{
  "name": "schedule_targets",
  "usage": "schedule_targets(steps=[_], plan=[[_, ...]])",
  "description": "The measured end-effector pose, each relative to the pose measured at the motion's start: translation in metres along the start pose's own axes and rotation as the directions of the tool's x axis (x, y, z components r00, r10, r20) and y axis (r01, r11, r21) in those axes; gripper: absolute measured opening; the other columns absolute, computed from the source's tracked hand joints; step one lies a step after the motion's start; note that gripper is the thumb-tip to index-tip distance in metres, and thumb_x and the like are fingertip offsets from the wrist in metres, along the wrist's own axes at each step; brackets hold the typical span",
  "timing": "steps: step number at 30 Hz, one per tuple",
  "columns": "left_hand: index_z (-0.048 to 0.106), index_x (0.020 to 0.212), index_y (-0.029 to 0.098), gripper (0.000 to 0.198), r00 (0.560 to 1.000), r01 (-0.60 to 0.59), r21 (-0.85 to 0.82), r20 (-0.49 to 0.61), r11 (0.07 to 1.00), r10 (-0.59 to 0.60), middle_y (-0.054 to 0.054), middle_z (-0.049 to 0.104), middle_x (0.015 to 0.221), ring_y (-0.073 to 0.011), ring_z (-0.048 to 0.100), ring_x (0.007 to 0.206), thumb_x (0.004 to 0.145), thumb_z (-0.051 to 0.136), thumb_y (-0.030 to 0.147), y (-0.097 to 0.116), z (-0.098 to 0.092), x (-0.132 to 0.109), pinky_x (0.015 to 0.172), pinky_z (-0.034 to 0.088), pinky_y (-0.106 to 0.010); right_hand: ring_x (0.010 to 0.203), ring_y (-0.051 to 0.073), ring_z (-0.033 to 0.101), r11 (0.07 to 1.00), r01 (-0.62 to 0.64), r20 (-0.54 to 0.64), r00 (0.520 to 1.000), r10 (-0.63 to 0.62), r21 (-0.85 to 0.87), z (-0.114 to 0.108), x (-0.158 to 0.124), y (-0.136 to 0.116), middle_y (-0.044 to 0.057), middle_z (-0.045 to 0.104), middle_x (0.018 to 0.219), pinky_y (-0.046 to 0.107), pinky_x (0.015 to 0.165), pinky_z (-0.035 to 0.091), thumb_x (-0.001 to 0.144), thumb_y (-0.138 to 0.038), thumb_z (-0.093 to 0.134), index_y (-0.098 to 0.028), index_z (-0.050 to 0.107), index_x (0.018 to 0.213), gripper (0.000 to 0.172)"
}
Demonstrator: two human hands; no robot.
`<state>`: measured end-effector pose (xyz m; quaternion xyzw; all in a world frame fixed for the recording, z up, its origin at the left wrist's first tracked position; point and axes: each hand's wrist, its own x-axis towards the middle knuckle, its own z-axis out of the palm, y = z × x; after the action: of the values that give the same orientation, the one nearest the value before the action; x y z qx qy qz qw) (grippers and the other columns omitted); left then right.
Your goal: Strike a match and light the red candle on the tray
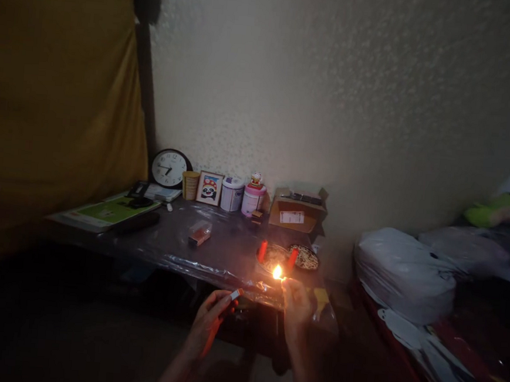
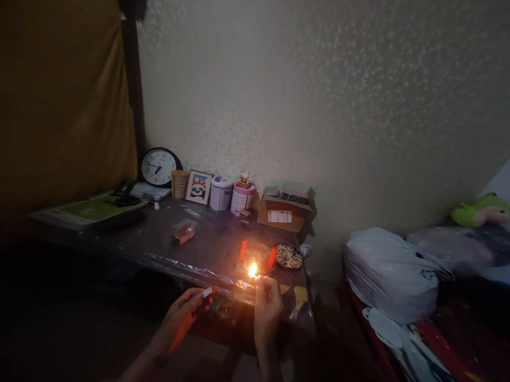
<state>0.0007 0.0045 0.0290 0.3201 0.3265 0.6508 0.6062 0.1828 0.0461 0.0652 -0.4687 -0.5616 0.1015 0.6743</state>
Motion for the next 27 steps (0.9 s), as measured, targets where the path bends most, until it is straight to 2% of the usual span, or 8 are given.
schedule_targets(steps=[7,13,20,27], plan=[[0.066,0.075,0.017,0.017,0.999,0.024,-0.025,-0.037,0.999,-0.025,-0.002,0.065,0.072,-0.0163,0.057,0.078,0.067,0.068,0.032,-0.008,-0.004,0.006,0.071,0.043,-0.026,0.066,0.015,0.057,0.993,-0.101,0.027,0.995,0.099,0.066,0.003,-0.003,0.008,0.001,0.061,0.069,0.027,0.062,0.047,0.076,-0.034,0.056,-0.017,0.06,0.072,0.017],[0.066,0.077,0.017,0.018,0.999,0.032,-0.058,-0.014,0.998,-0.033,-0.001,0.065,0.07,-0.0136,0.057,0.068,0.069,0.066,0.033,-0.011,-0.006,0.006,0.066,0.042,-0.024,0.068,0.017,0.057,0.981,-0.158,0.054,0.987,0.153,0.109,0.004,-0.004,0.011,0.002,0.062,0.069,0.028,0.065,0.046,0.073,-0.036,0.058,-0.017,0.061,0.072,0.02],[0.065,0.077,0.017,0.018,0.999,0.041,-0.045,-0.017,0.998,-0.042,-0.001,0.065,0.068,-0.0147,0.058,0.069,0.069,0.065,0.034,-0.016,-0.01,0.008,0.066,0.042,-0.025,0.067,0.017,0.057,0.971,-0.204,0.075,0.978,0.196,0.125,0.004,-0.004,0.008,0.003,0.064,0.072,0.027,0.062,0.046,0.073,-0.037,0.058,-0.017,0.062,0.075,0.021],[0.065,0.078,0.016,0.018,1.0,0.03,-0.034,0.002,0.999,-0.03,-0.002,0.066,0.072,-0.0152,0.058,0.07,0.071,0.063,0.033,-0.012,-0.007,0.005,0.065,0.042,-0.026,0.064,0.017,0.058,0.958,-0.232,0.1,0.971,0.218,0.167,0.007,-0.004,0.009,0.003,0.064,0.07,0.026,0.059,0.046,0.072,-0.037,0.06,-0.016,0.061,0.075,0.021]])
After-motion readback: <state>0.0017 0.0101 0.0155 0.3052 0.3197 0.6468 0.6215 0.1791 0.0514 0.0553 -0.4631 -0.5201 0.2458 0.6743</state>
